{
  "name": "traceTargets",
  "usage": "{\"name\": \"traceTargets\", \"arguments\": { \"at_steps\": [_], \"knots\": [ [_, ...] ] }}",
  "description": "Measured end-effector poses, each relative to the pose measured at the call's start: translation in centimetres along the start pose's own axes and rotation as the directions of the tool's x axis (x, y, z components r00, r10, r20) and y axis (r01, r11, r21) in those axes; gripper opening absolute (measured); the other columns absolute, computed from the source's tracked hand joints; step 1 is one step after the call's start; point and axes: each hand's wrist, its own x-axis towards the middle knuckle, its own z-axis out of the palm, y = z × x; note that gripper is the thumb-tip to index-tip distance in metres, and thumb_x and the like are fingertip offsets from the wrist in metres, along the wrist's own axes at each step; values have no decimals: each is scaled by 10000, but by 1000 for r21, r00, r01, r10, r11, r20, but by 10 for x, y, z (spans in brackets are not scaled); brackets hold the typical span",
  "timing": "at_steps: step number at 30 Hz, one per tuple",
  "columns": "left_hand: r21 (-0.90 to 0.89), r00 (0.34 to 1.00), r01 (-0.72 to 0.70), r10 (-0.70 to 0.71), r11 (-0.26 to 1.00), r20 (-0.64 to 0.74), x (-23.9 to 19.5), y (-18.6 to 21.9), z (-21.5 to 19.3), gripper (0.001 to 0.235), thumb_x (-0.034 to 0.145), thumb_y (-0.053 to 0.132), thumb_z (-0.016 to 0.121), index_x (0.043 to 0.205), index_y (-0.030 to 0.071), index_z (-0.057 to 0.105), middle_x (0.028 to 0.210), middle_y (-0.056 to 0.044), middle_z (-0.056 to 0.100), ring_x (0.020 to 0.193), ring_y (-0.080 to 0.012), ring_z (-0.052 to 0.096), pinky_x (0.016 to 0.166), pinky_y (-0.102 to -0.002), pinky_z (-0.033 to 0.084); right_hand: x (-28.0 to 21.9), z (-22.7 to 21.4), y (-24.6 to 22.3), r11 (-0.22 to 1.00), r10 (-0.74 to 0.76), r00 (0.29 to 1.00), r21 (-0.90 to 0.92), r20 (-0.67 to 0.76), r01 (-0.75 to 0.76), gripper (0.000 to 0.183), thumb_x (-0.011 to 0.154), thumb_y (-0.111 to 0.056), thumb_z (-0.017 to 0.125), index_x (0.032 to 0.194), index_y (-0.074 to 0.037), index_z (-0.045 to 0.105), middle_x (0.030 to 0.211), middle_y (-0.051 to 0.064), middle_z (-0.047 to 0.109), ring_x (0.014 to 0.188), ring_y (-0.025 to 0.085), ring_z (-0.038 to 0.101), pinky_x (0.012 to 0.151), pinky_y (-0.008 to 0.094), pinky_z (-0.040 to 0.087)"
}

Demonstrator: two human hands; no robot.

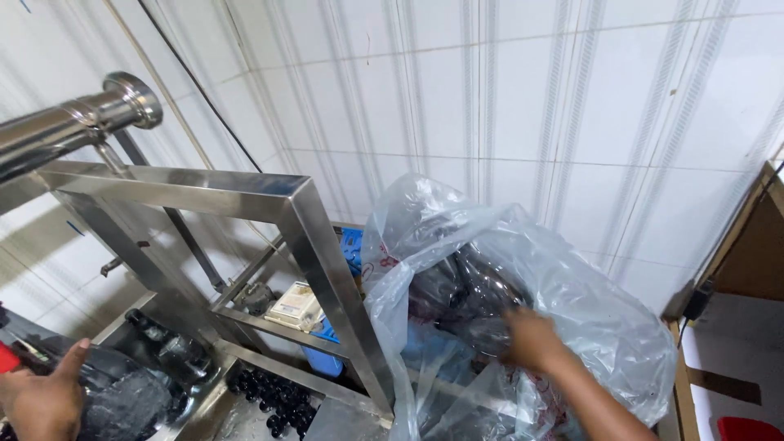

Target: The person repeatedly picks up dark glass bottles from a tray, places them under a metal filling nozzle to fill them with liquid, and then sets the filled bottles aside. The process is performed manually in a repetitive cycle.

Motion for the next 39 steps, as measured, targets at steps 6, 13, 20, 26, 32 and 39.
{"name": "traceTargets", "arguments": {
  "at_steps": [6, 13, 20, 26, 32, 39],
  "knots": [
    [-740, 973, 46, 136, 671, 184, -34, 54, -58, 541, 992, 93, 883, 1412, 95, 542, 1205, -88, 681, 981, -208, 613, 837, -418, 539, -117, -113, 101, 427, 149, 977, 881, 155, -205, 882, 842, -454, 751, 1691, -386, 523, 1607, 37, 736, 1439, 316, 710, 1281, 580, 484],
    [-828, 917, 70, 292, 556, 273, 8, 9, -13, 987, 780, 246, 759, 1649, 108, 312, 1532, -201, 524, 1324, -338, 514, 1098, -484, 417, -119, -111, -91, -522, -505, 656, 804, -561, 286, 1126, 953, -580, 943, 1711, -43, 305, 1538, 223, 647, 1308, 363, 713, 1017, 477, 617],
    [-617, 878, -241, 440, 749, 191, 13, -41, -5, 989, 999, 845, 69, 1605, 181, 480, 1403, -109, 658, 1243, -293, 618, 1084, -474, 447, -102, -117, -335, 346, -512, 783, 749, -354, 565, 1162, 817, -482, 919, 1758, -273, 271, 1648, 94, 471, 1526, 283, 530, 1230, 398, 406],
    [-865, 914, 244, 194, 438, 356, -13, 1, -28, 915, 901, 571, 649, 1701, 202, 403, 1563, -92, 603, 1429, -247, 559, 1247, -402, 390, -59, -83, -437, 394, -486, 645, 510, -590, 764, 1176, 843, -537, 984, 1739, -281, 266, 1557, 94, 499, 1380, 341, 555, 849, 499, 638],
    [-904, 950, 284, 35, 319, 311, -15, -8, -28, 194, 1008, 185, 738, 868, 60, 790, 852, -21, 739, 798, -171, 722, 743, -325, 557, -66, -171, -443, 381, -732, 666, 722, -147, 578, 1217, 825, -661, 899, 1772, -359, 195, 1746, 62, 403, 1529, 337, 510, 1217, 559, 481],
    [-878, 878, 471, -144, 89, 456, -30, 56, -84, 390, 833, 202, 826, 1202, 75, 809, 1019, -172, 779, 899, -319, 767, 868, -461, 627, 56, -195, -541, -116, -599, 658, 862, -457, 493, 674, 968, -558, 845, 1437, -93, 711, 1417, 227, 723, 1367, 453, 688, 1144, 538, 577]
  ]
}}
